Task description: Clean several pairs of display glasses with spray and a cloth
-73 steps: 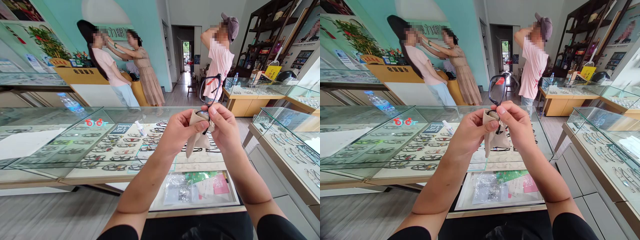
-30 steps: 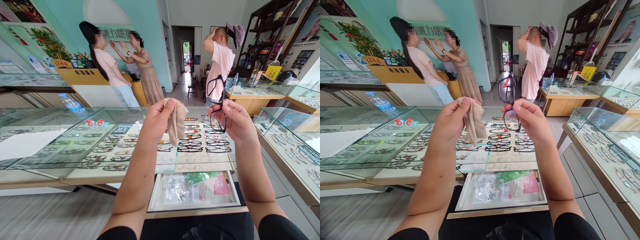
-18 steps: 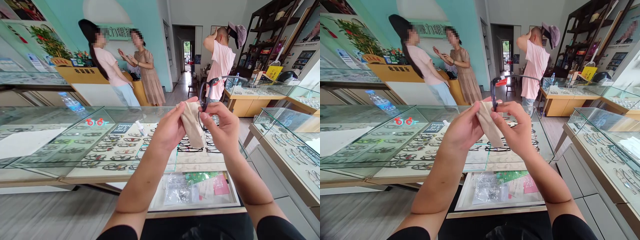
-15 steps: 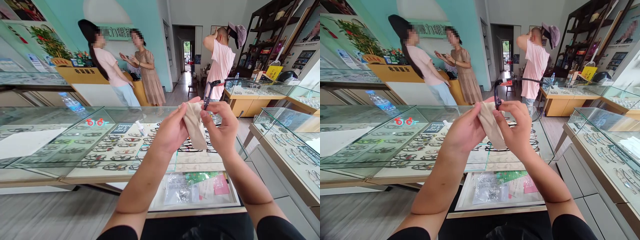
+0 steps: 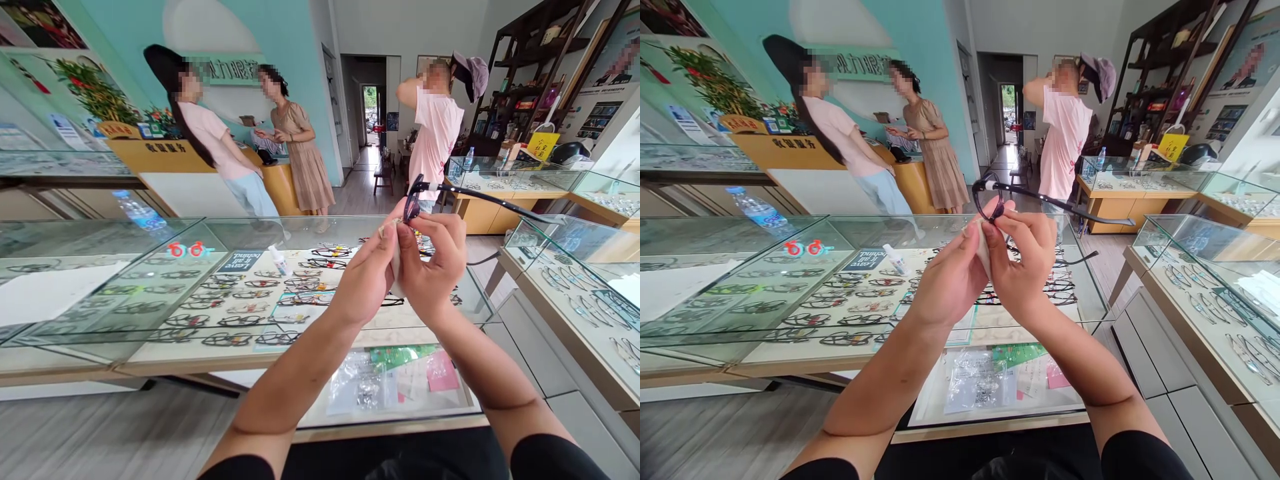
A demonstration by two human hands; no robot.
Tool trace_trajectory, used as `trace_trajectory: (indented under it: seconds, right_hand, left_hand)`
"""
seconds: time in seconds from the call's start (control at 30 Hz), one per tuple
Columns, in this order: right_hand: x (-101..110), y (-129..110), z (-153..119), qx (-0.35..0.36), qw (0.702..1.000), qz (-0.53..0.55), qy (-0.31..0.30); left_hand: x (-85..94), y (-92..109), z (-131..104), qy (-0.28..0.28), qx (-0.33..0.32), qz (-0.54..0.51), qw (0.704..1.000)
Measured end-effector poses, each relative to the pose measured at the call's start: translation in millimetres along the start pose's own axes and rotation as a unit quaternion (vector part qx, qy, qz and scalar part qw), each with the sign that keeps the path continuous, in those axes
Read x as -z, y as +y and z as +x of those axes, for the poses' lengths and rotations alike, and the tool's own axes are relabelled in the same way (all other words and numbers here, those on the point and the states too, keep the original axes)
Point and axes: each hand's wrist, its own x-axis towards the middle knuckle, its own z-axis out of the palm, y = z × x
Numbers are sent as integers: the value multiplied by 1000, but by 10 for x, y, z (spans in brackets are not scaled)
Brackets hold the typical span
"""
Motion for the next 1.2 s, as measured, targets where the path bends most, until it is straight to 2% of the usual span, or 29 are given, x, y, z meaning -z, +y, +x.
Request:
trace_trajectory:
  seconds: [0.23,0.33,0.43,0.53,0.63,0.73,0.83,0.9,0.97,1.13,1.2]
  right_hand:
    - [14,58,58,-48,997,54,29]
    - [68,123,144,-96,991,86,30]
    - [151,213,258,-156,977,144,7]
    - [243,302,371,-214,949,229,-31]
    - [327,347,465,-268,905,320,-79]
    - [385,339,529,-316,854,378,-165]
    - [409,310,555,-349,816,401,-228]
    - [414,296,555,-365,794,410,-261]
    - [415,288,549,-379,770,418,-298]
    - [419,273,542,-400,716,439,-366]
    - [418,267,542,-402,701,441,-390]
  left_hand:
    - [72,-62,-72,-20,10,53,998]
    - [69,10,-130,-30,10,97,995]
    - [99,135,-165,-4,0,136,991]
    - [211,240,-143,60,-42,195,978]
    - [381,293,-64,112,-99,250,957]
    - [555,315,41,121,-141,264,947]
    - [683,343,112,85,-174,288,938]
    - [720,368,120,59,-202,336,918]
    - [720,391,106,55,-242,394,885]
    - [734,395,139,41,-359,524,772]
    - [783,378,189,25,-394,544,741]
